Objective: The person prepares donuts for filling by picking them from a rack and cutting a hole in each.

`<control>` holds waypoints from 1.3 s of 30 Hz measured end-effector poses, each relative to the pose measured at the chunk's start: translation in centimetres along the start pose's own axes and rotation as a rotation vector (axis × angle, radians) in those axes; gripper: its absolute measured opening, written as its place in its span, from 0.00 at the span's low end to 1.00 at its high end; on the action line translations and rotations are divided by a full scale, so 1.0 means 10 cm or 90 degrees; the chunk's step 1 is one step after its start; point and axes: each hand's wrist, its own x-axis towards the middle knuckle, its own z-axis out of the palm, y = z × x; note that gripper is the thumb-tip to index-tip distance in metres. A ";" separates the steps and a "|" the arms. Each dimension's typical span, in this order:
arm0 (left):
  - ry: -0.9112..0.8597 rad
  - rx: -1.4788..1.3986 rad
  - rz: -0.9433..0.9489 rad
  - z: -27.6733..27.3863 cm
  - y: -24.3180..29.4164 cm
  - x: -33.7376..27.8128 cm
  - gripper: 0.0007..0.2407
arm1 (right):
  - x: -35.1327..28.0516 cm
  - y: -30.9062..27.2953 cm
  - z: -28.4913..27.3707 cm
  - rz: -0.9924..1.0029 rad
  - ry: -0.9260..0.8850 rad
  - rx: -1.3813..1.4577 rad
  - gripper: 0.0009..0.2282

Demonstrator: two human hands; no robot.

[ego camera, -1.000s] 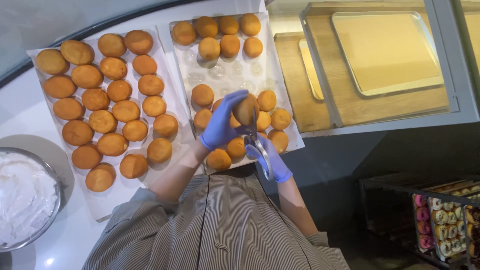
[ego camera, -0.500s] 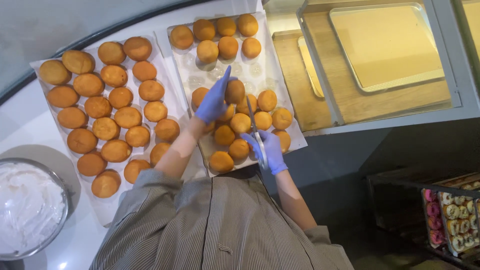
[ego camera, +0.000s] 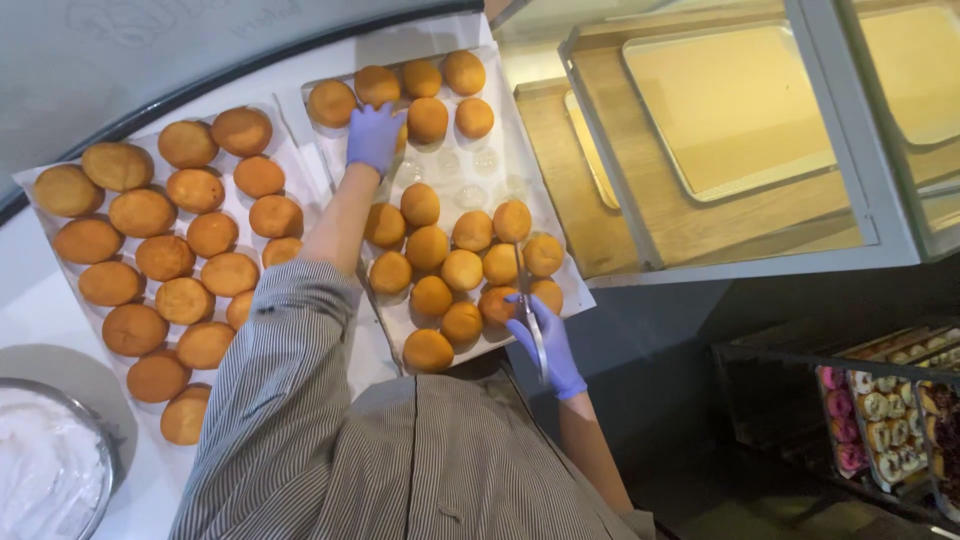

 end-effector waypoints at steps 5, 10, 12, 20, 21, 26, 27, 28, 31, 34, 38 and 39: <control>-0.232 -0.088 -0.176 -0.79 0.13 -0.35 0.15 | -0.11 -0.38 0.11 -0.084 -0.062 0.034 0.17; 0.064 -0.964 -0.267 -1.95 0.86 -0.46 0.37 | -0.07 -0.45 0.20 -0.025 -0.186 0.046 0.15; 0.071 -0.973 -0.240 -2.39 1.05 -0.52 0.36 | -0.04 -0.53 0.22 -0.027 -0.209 0.045 0.15; 0.111 -1.007 -0.127 -3.11 1.31 -0.63 0.33 | -0.10 -0.64 0.20 -0.069 -0.235 -0.031 0.17; 0.108 -0.975 -0.105 -3.17 1.34 -0.63 0.33 | -0.10 -0.68 0.19 -0.067 -0.233 -0.038 0.18; 0.109 -0.873 -0.071 -3.23 1.60 -0.78 0.31 | -0.11 -0.75 0.18 -0.101 -0.222 -0.046 0.19; 0.098 -0.885 -0.086 -3.22 1.67 -0.82 0.31 | -0.12 -0.75 0.18 -0.112 -0.213 -0.051 0.19; 0.088 -0.894 -0.102 -3.20 1.72 -0.85 0.30 | -0.11 -0.75 0.18 -0.125 -0.205 -0.056 0.19; 0.032 -0.915 -0.192 -3.14 1.78 -0.95 0.30 | -0.08 -0.74 0.22 -0.032 -0.147 -0.089 0.16; 0.030 -0.882 -0.222 -3.16 1.74 -0.95 0.31 | -0.07 -0.63 0.26 -0.006 -0.105 -0.115 0.14; 0.043 -0.895 -0.202 -3.03 1.75 -0.97 0.33 | -0.01 -0.75 0.27 -0.081 -0.148 -0.075 0.14; 0.029 -0.915 -0.224 -3.06 1.75 -0.95 0.36 | 0.00 -0.72 0.27 -0.090 -0.150 -0.078 0.13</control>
